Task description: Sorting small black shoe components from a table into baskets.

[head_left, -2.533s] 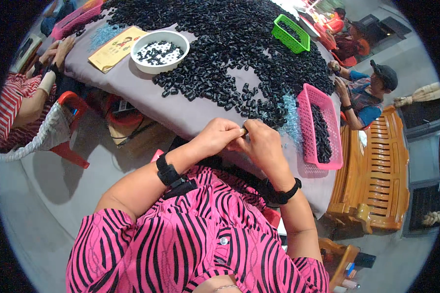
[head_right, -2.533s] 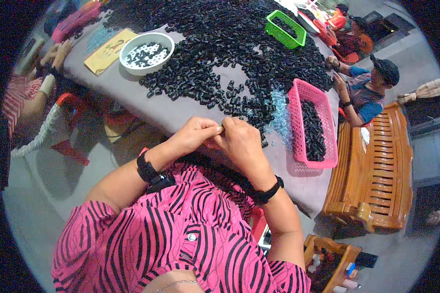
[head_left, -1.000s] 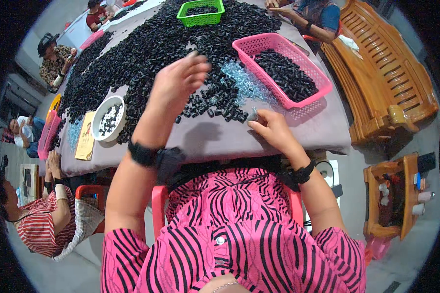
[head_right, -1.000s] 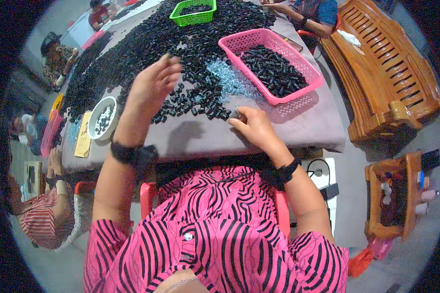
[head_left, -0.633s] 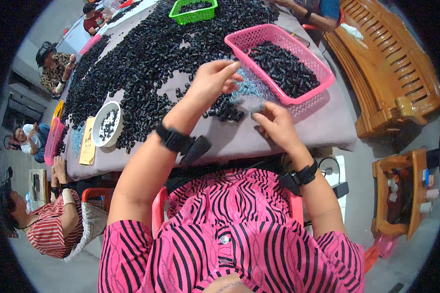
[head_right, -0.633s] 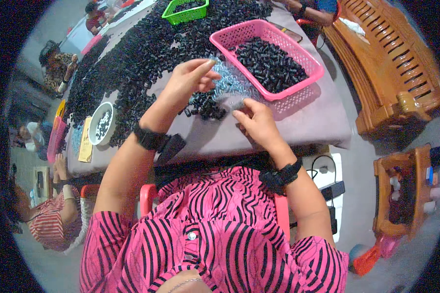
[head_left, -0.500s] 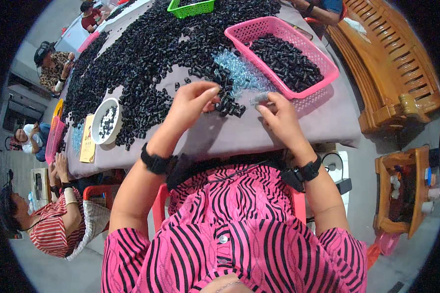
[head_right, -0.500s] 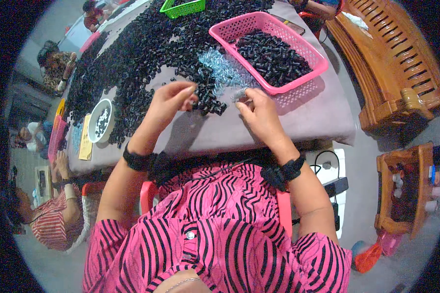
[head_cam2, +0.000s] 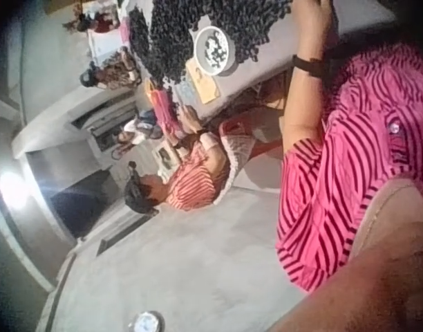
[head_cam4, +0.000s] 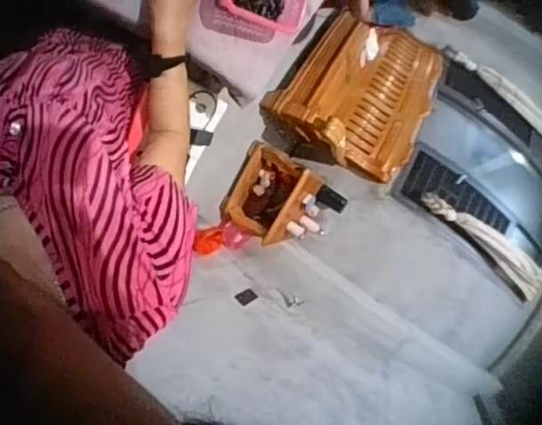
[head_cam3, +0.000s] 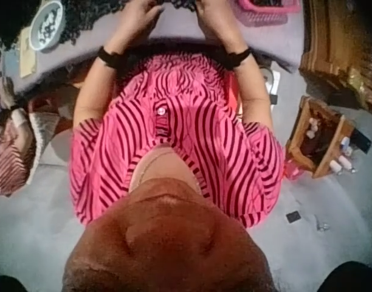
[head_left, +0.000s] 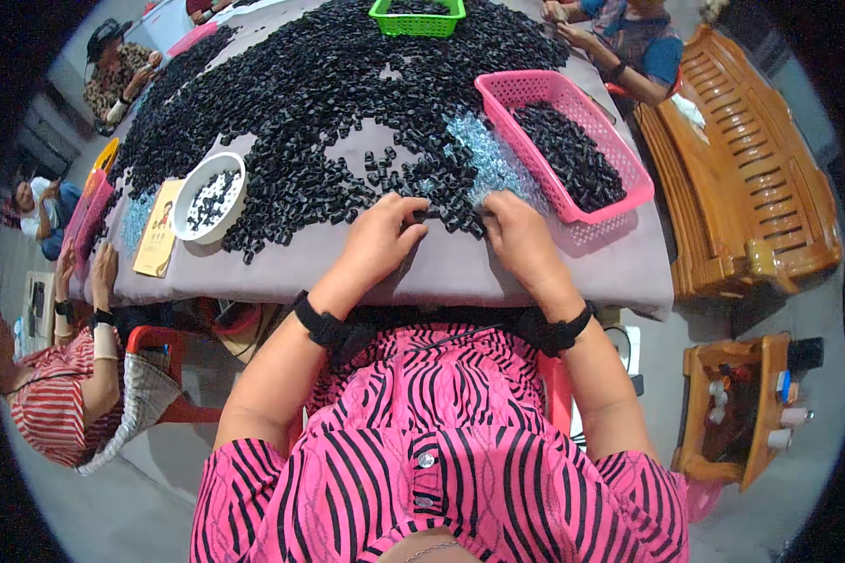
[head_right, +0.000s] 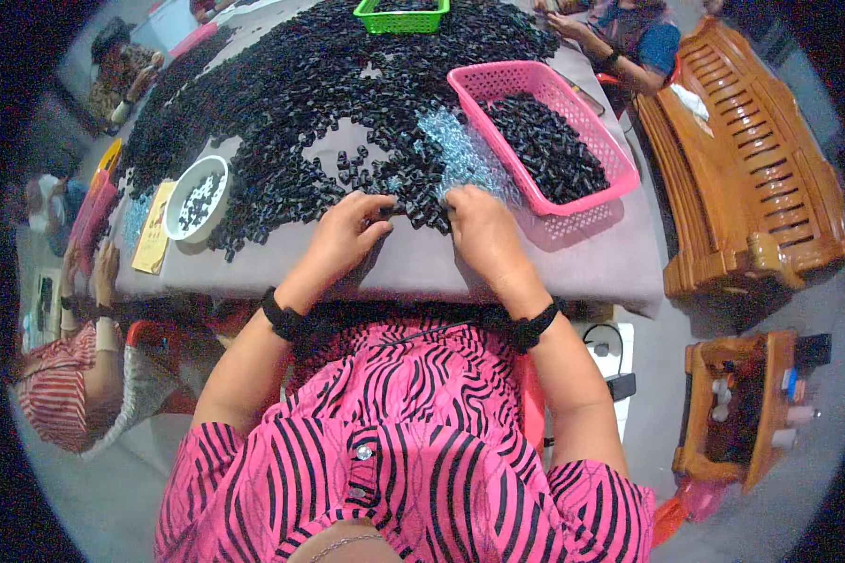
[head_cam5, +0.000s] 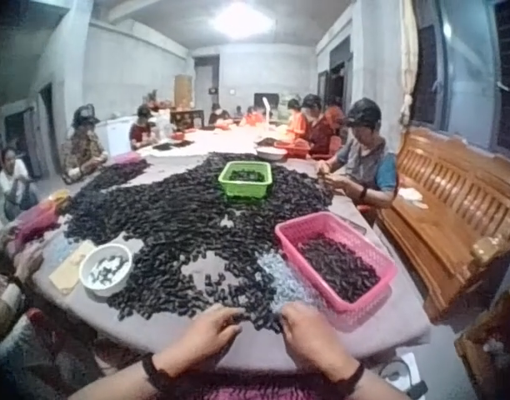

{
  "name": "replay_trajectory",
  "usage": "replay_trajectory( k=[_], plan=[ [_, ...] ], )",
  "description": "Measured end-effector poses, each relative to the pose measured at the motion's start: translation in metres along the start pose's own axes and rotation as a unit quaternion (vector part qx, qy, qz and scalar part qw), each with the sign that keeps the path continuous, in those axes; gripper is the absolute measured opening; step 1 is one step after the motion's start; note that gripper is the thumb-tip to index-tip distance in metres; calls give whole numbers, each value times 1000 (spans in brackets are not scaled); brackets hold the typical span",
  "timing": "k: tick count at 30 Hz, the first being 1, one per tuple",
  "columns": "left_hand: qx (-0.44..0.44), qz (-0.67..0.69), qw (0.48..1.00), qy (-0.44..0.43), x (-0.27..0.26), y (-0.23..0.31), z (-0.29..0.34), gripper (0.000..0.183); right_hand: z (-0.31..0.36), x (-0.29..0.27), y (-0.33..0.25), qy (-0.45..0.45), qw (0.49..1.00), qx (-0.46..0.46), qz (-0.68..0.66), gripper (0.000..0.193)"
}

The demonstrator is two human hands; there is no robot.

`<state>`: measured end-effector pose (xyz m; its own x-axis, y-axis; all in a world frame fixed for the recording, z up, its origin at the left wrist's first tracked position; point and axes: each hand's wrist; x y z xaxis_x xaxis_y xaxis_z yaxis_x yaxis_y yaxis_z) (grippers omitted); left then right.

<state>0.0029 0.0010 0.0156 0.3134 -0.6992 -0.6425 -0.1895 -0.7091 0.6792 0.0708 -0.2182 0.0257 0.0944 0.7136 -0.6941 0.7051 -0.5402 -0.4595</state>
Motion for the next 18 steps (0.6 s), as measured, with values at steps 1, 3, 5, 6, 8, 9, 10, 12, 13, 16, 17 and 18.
replay_trajectory(
  k=[1, 3, 5, 6, 8, 9, 10, 12, 13, 16, 17, 18],
  plan=[
    [-7, -2, 1000, 0, 1, -2, 0, 28, -1, 1, 0, -13, 1000, -9, 12, 15],
    [-16, 15, 1000, 15, 3, -7, 3, 25, 1, 1, -1, -18, 1000, -13, 8, 13],
    [-9, 19, 999, 25, 6, -14, 6, 23, 4, 2, 2, 22, 999, -17, -21, 12],
    [-11, 19, 999, 28, 5, -13, 8, 23, 7, 2, 4, 19, 999, -21, -21, 12],
    [10, -4, 998, 60, 4, -10, 14, 23, 12, 0, 7, -17, 1000, 4, 6, 20],
    [10, -4, 998, 61, 4, -10, 15, 23, 11, 1, 6, -18, 1000, 3, 6, 20],
    [-5, 24, 997, 79, 4, -9, 16, 24, 11, 1, 5, -17, 1000, -6, 11, 22],
    [-18, 51, 994, 98, 3, -9, 16, 24, 11, 1, 5, -14, 1000, -14, 16, 23],
    [-22, 43, 994, 100, 2, -9, 16, 25, 11, 3, 6, -15, 1000, -8, 21, 23],
    [-5, 23, 994, 104, 5, -12, 15, 25, 14, 11, 16, -5, 1000, 21, 5, 21],
    [16, 13, 994, 104, 6, -13, 14, 25, 15, 12, 20, 6, 999, 46, -17, 20],
    [15, 13, 994, 105, 7, -14, 13, 25, 14, 10, 21, 5, 999, 45, -17, 20]
  ],
)
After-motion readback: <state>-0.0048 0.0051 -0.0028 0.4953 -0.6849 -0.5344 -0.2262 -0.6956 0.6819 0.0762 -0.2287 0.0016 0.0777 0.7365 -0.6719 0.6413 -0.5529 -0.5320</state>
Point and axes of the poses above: each hand's wrist, its own z-axis away from the middle knuckle, its own x-axis out of the palm, y = z × x, and after that the axes turned 7 degrees about y, right-handed
